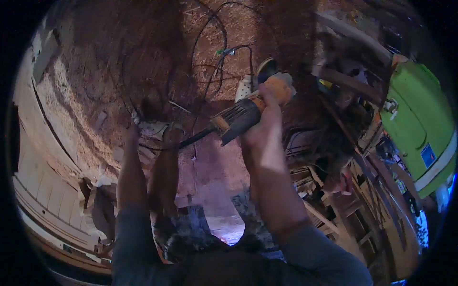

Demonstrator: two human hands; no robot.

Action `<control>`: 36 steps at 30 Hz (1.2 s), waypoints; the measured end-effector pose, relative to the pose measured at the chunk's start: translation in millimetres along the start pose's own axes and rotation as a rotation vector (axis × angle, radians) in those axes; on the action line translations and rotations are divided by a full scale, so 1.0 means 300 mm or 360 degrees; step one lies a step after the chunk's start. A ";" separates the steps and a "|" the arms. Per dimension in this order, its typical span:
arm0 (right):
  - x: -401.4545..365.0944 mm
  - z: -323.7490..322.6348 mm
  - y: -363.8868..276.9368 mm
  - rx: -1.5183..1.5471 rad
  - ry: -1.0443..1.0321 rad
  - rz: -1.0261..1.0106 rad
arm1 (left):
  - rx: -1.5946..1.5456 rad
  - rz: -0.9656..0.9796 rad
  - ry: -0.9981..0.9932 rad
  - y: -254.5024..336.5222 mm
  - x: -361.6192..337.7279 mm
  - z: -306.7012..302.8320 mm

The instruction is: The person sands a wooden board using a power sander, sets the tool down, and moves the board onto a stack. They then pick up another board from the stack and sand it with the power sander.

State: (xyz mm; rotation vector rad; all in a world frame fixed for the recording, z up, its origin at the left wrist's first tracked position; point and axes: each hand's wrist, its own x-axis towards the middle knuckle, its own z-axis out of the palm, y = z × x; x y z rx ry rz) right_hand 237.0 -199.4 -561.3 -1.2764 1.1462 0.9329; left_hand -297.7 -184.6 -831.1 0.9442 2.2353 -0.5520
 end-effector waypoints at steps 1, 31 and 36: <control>0.004 -0.009 0.001 -0.0039 -0.0005 0.0035 | -0.0166 -0.0155 -0.0016 0.032 -0.051 -0.022; -0.075 0.019 -0.086 -0.0720 -0.0256 -0.0636 | -0.0352 0.0378 -0.0281 0.011 -0.214 -0.193; -0.261 0.092 0.037 -0.0888 -0.0473 -0.0417 | -0.0047 0.0576 -0.0445 0.080 -0.214 -0.222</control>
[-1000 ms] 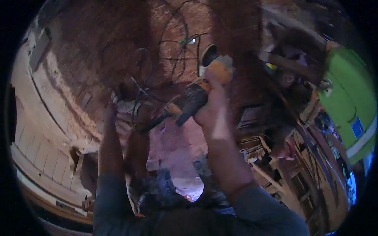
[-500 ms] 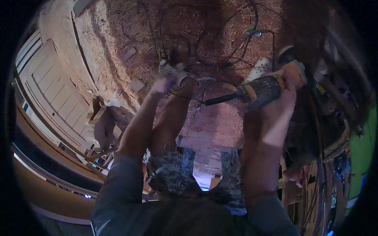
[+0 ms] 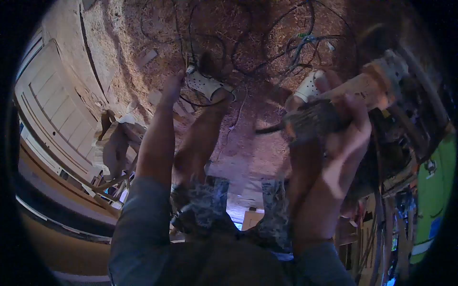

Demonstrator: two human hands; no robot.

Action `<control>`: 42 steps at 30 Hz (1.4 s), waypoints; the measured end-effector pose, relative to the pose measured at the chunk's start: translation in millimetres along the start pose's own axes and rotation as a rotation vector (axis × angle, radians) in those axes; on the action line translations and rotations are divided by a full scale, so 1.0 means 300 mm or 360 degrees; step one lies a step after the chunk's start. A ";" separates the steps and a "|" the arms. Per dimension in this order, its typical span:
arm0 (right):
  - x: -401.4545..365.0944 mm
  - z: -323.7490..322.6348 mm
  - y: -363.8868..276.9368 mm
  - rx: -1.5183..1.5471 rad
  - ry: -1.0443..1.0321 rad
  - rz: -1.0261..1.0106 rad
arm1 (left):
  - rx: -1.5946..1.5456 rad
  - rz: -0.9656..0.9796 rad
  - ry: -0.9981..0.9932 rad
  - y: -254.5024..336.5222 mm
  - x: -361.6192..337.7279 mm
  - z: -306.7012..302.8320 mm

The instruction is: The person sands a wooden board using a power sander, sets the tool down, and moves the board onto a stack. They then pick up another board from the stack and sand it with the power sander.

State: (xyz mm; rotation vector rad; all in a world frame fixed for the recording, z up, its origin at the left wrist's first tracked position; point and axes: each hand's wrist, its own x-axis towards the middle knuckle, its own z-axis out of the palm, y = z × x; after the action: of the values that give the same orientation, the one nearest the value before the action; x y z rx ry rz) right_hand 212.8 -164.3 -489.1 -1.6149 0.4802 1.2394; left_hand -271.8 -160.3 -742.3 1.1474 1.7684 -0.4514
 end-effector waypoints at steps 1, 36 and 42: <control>-0.086 0.047 0.024 0.0030 -0.0182 -0.0112 | -0.0477 -0.0057 0.0153 0.028 -0.008 0.030; 0.037 0.066 0.040 -0.0097 0.0050 0.0518 | 0.0573 -0.0259 0.0324 0.071 0.276 0.091; -0.045 0.100 -0.023 -0.0402 0.0007 0.0216 | 0.0485 0.0093 0.0659 0.118 0.124 0.031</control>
State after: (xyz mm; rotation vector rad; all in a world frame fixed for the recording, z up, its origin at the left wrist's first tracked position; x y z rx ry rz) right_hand 198.3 -138.6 -473.2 -1.8207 0.4562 1.4444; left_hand -241.0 -130.6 -772.4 1.5930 2.0594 -0.4851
